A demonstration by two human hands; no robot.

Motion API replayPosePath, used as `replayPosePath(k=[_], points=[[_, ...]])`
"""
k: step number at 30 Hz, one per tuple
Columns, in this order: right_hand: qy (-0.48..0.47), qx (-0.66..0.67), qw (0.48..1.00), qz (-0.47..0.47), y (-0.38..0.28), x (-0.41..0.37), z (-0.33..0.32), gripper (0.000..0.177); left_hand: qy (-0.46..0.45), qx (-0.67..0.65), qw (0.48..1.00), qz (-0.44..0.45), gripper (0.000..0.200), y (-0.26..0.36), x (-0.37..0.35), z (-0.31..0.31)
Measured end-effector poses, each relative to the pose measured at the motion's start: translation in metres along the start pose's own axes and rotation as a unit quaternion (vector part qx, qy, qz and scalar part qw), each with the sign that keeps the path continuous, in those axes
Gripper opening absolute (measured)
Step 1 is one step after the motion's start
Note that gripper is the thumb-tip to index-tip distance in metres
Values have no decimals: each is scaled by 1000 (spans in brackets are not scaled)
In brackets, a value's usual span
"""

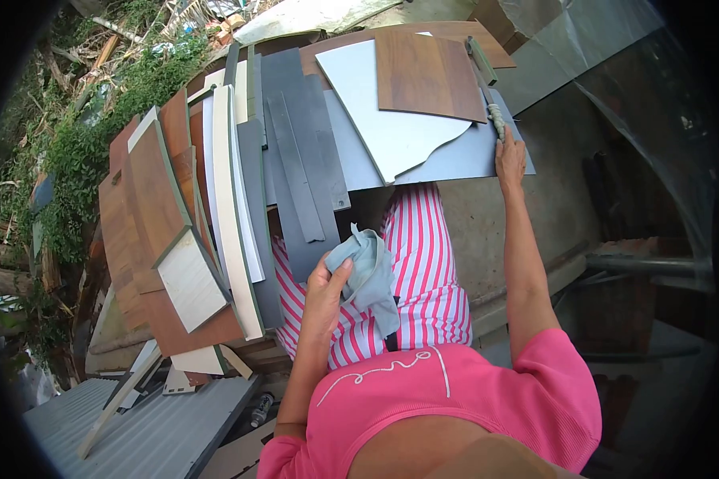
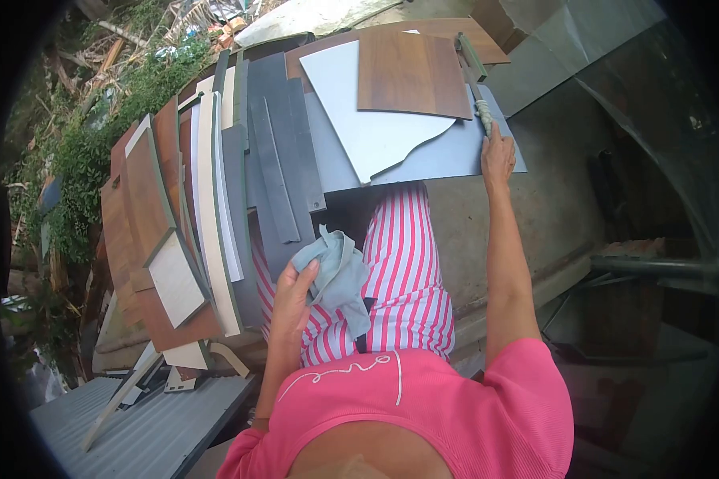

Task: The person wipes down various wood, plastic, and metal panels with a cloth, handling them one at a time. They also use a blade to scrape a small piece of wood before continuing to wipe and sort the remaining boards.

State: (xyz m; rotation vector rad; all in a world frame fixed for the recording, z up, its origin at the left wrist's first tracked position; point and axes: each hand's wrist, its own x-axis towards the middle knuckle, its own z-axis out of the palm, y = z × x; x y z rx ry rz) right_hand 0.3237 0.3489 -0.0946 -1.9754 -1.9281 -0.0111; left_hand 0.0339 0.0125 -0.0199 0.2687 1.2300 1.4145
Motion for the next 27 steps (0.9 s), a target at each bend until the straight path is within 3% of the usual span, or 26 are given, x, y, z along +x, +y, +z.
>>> replayPosePath(k=[3, 5, 6, 7, 9, 11, 12, 17, 18, 19, 20, 22, 24, 25, 27], points=[[54, -96, 994, -19, -11, -8, -17, 49, 2, -4, 1000, -6, 31, 5, -2, 7], [47, 43, 997, -35, -30, -18, -46, 49, -20, -13, 1000, -21, 32, 9, -2, 10], [5, 171, 980, -100, -40, -27, -58, 51, 12, -20, 1000, -20, 32, 8, -1, 10], [-106, 294, 947, -70, -64, -49, -75, 59, -8, -4, 1000, -6, 34, 7, 3, 11], [-328, 455, 823, -86, -117, -104, -102, 70, -16, 14, 1000, 11, 37, 7, 11, 16], [-494, 490, 699, -163, -148, -152, -105, 78, -66, -63, 996, -12, 41, 8, 18, 27], [-439, 411, 727, -331, -156, -167, -94, 76, -59, -65, 996, -11, 41, 8, 21, 28], [-442, 487, 736, -156, -183, -194, -82, 49, -1, 230, 964, 135, 38, 30, 18, 14], [-444, 488, 736, -154, -182, -193, -78, 49, 36, 312, 932, 180, 36, 36, 18, 9], [-437, 533, 722, -62, -181, -190, -74, 48, 102, 383, 885, 246, 35, 38, 23, 3], [-425, 572, 701, 29, -180, -187, -69, 47, 104, 381, 885, 247, 35, 42, 32, 1], [-417, 609, 674, 42, -175, -180, -57, 50, 226, 507, 752, 355, 44, 50, 51, -3], [-395, 675, 609, 133, -173, -175, -50, 56, 267, 552, 723, 317, 49, 39, 83, -2], [-394, 680, 599, 150, -173, -175, -48, 58, 301, 596, 691, 278, 55, 35, 95, -1], [-387, 688, 594, 156, -174, -179, -48, 57, 299, 609, 686, 263, 59, 31, 109, -5]])
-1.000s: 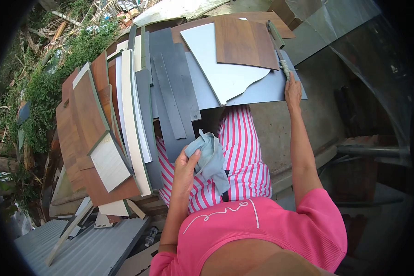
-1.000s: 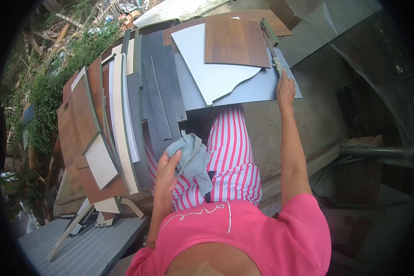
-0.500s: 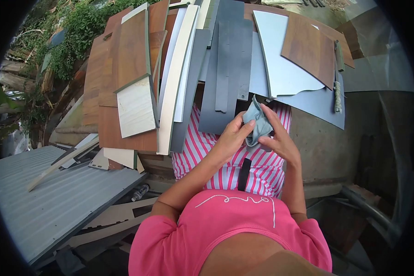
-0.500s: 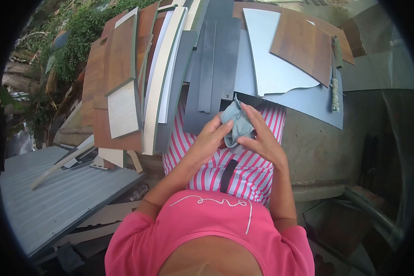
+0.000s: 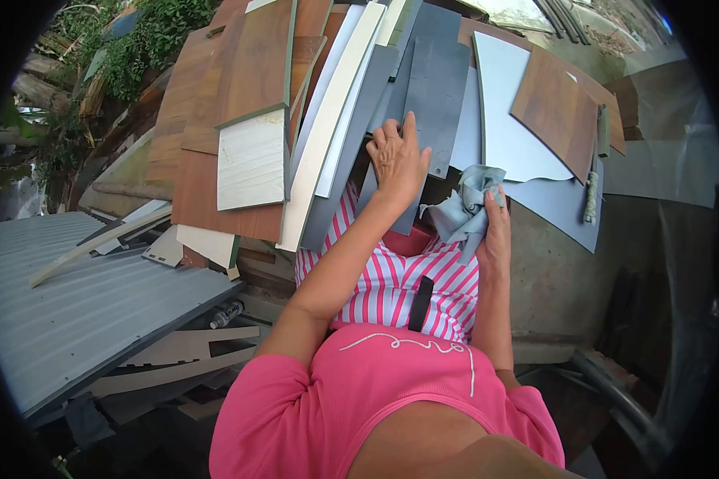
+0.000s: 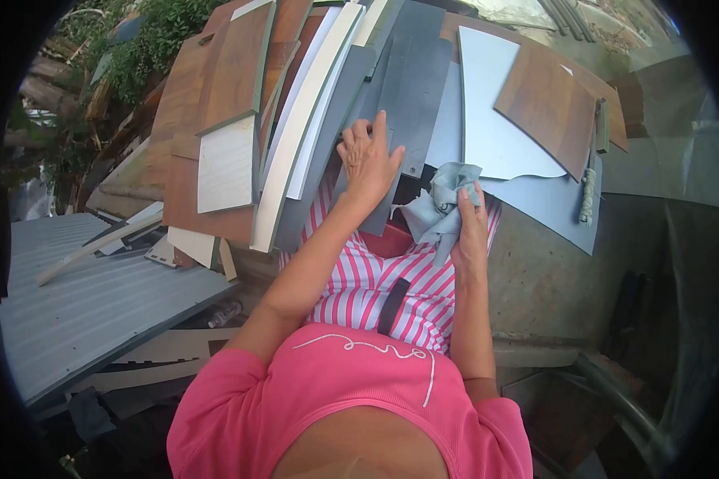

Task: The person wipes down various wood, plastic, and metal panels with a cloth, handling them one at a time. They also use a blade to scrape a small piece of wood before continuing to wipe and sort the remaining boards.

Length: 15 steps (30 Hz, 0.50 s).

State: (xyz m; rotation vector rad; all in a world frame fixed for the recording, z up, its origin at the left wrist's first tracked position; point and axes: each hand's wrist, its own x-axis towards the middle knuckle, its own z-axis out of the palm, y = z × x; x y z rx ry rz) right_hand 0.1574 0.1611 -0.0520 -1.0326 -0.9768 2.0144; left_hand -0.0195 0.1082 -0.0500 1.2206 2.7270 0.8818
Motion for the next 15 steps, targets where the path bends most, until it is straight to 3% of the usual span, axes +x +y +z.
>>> replayPosePath(k=[3, 5, 6, 8, 9, 11, 14, 15], points=[[0, 21, 1000, -4, 3, -10, 4, 54, -31, -10, 999, -14, 62, -5, 6, 3], [45, -14, 996, -77, 6, -13, 9, 51, -42, -35, 998, -23, 60, -11, 8, -4], [65, -32, 991, -112, 3, -16, 16, 51, -80, -179, 979, -61, 59, -11, 3, -14], [64, -82, 984, -144, -2, -25, 29, 48, -184, -412, 877, -166, 55, 7, -9, -49], [51, -135, 972, -183, -5, -25, 36, 46, -189, -411, 877, -163, 55, 9, -17, -49], [-49, -343, 893, -287, -12, -24, 58, 33, -182, -369, 908, -80, 53, 10, -31, -46], [-72, -370, 879, -293, 2, -7, 68, 30, -170, -411, 894, -57, 52, 13, -50, -48], [-52, -326, 909, -255, 2, 3, 65, 30, -163, -423, 890, -55, 52, 12, -54, -49]])
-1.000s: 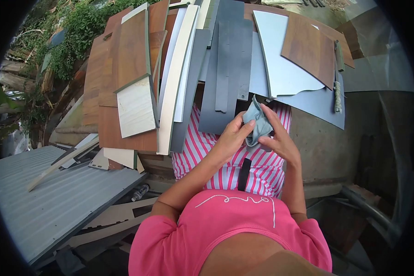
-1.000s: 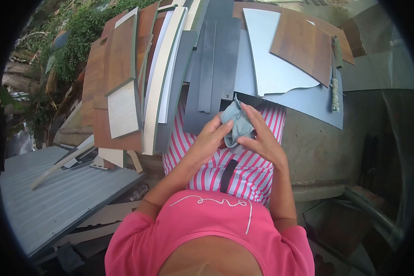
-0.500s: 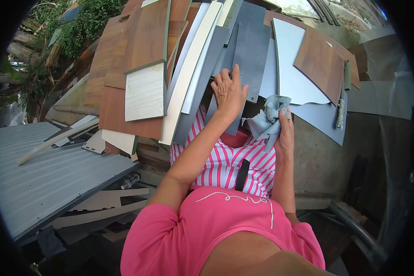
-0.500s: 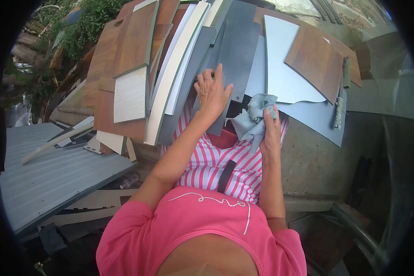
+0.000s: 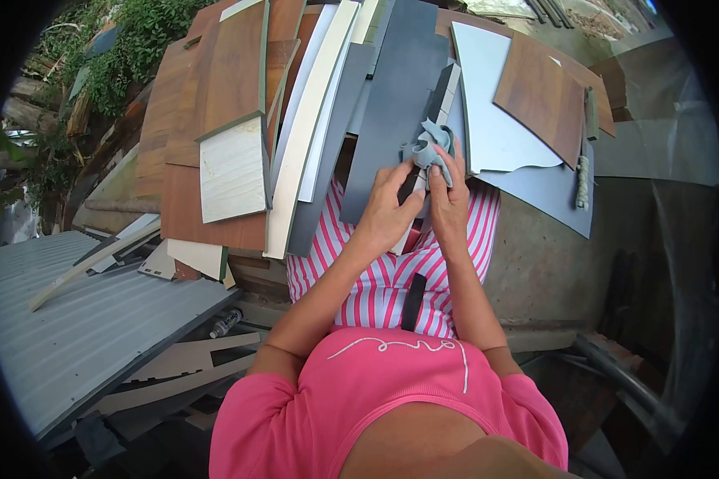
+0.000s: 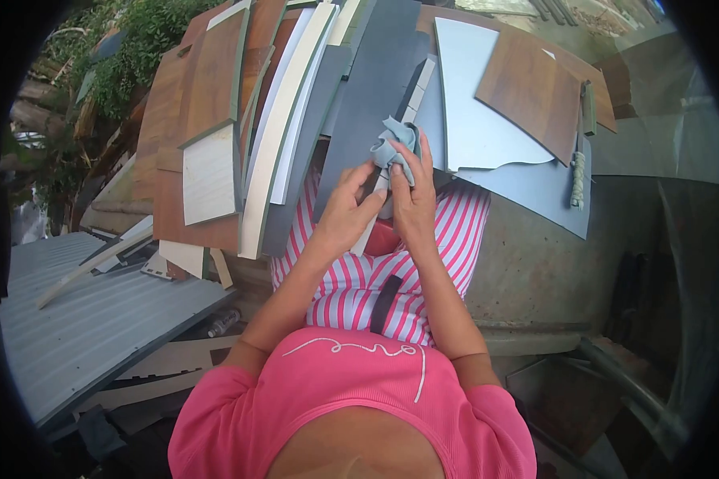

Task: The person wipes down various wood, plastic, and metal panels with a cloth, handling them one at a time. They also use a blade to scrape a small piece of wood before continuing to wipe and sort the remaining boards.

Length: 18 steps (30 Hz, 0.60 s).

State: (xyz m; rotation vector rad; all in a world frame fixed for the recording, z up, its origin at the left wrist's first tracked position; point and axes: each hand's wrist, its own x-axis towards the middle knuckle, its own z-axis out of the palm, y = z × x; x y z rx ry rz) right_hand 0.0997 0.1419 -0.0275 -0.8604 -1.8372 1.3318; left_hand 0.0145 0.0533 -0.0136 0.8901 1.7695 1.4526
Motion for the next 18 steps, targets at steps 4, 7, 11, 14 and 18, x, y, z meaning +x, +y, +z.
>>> replayPosePath(k=[4, 7, 11, 14, 18], points=[[81, 68, 992, 62, 34, 51, -15, 33, -113, -66, 990, -55, 54, -3, -27, -7], [164, 274, 943, 93, 51, 90, -34, 32, -159, -226, 951, -139, 54, 14, -39, -19], [111, 450, 874, 143, 54, 87, -46, 28, -163, -418, 870, -207, 55, 5, -43, -16], [39, 481, 852, 205, 56, 62, -31, 30, -152, -397, 881, -208, 54, 1, -41, -10], [22, 482, 844, 233, 27, 32, -9, 32, -114, -234, 951, -168, 46, -6, -38, -5]])
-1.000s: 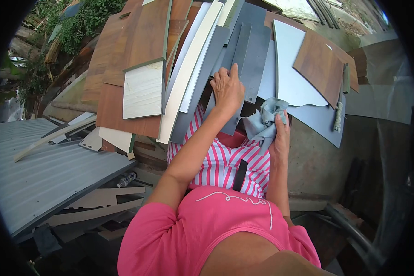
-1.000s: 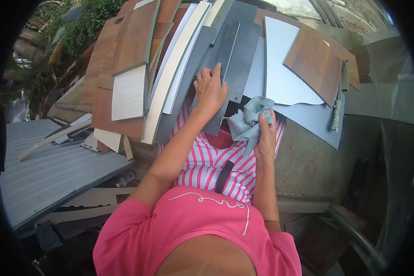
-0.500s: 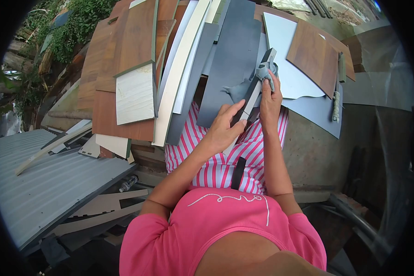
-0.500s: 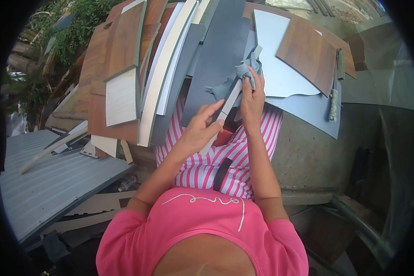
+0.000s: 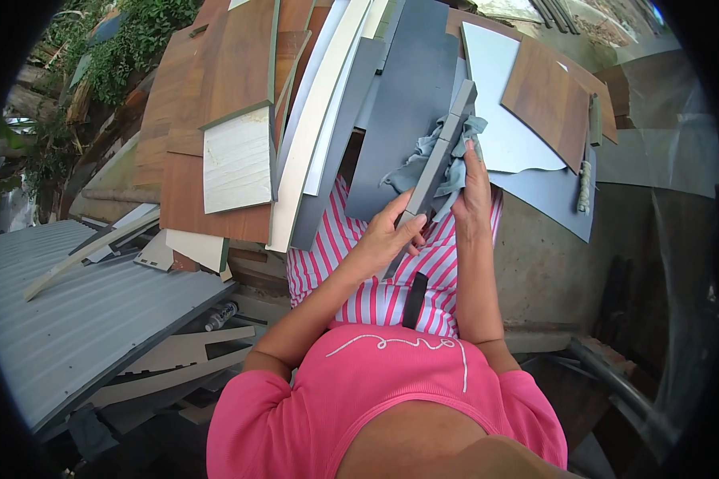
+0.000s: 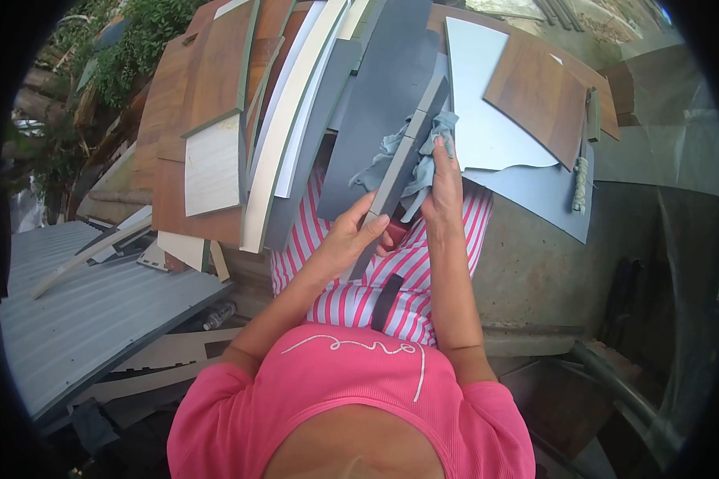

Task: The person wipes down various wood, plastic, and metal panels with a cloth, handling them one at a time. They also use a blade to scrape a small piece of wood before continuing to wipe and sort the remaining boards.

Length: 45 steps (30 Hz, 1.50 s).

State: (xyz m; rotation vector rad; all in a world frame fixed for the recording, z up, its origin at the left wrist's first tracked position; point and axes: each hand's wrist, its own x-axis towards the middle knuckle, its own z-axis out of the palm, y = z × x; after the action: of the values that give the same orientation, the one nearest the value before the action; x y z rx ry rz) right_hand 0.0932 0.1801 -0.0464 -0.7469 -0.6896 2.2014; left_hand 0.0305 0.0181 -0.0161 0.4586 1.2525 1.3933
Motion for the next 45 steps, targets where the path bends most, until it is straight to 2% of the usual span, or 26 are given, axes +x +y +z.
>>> replayPosePath(k=[1, 3, 4, 6, 12, 14, 16, 18, 19, 21, 26, 28, 32, 36, 38, 40, 42, 45], points=[[7, -17, 1000, -6, 2, -9, 9, 34, 0, 1, 1000, -1, 46, -4, 3, -4], [-1, -61, 998, -10, 8, -23, 13, 40, 94, 199, 971, 97, 37, -10, 9, -10], [-11, -82, 997, -4, 12, -31, 14, 45, 93, 198, 971, 98, 37, -10, 10, -11], [-6, -115, 993, -6, 19, -46, 21, 49, 173, 267, 931, 177, 34, -7, 12, -10], [-38, -204, 978, 21, 39, -89, 22, 47, 238, 259, 903, 247, 31, 15, 30, -11], [-75, -267, 959, 57, 43, -98, 16, 46, 254, 208, 907, 264, 30, 33, 35, -9], [-75, -270, 958, 64, 39, -102, 18, 45, 238, 206, 908, 277, 30, 42, 43, -12], [-109, -305, 942, 87, 35, -104, 13, 45, 188, 64, 942, 272, 31, 55, 47, -8], [-107, -304, 943, 86, 34, -104, 9, 45, 176, 45, 946, 267, 34, 62, 49, -6], [-130, -293, 942, 102, 34, -102, 0, 47, 158, 51, 953, 253, 35, 69, 49, -5], [-104, -233, 963, 84, 23, -104, -3, 52, 118, 35, 968, 219, 36, 53, 52, 12], [-99, -241, 955, 143, 21, -102, -9, 50, 80, -13, 977, 195, 37, 42, 54, 19], [-69, -190, 966, 160, 19, -105, -20, 44, 52, 2, 985, 165, 39, 31, 61, 26], [-8, -180, 974, 136, 12, -114, -30, 43, 26, 21, 992, 119, 40, 18, 65, 35], [20, -174, 977, 120, 3, -116, -33, 41, -19, 59, 994, 91, 42, 3, 66, 35], [59, -159, 982, 77, -9, -119, -43, 37, -38, 41, 993, 105, 43, -2, 62, 44], [101, -194, 976, 24, -21, -119, -72, 33, -74, 51, 993, 81, 44, -12, 61, 46], [185, -253, 947, -66, -56, -122, -102, 32, -88, 74, 991, 67, 44, -11, 59, 46]])
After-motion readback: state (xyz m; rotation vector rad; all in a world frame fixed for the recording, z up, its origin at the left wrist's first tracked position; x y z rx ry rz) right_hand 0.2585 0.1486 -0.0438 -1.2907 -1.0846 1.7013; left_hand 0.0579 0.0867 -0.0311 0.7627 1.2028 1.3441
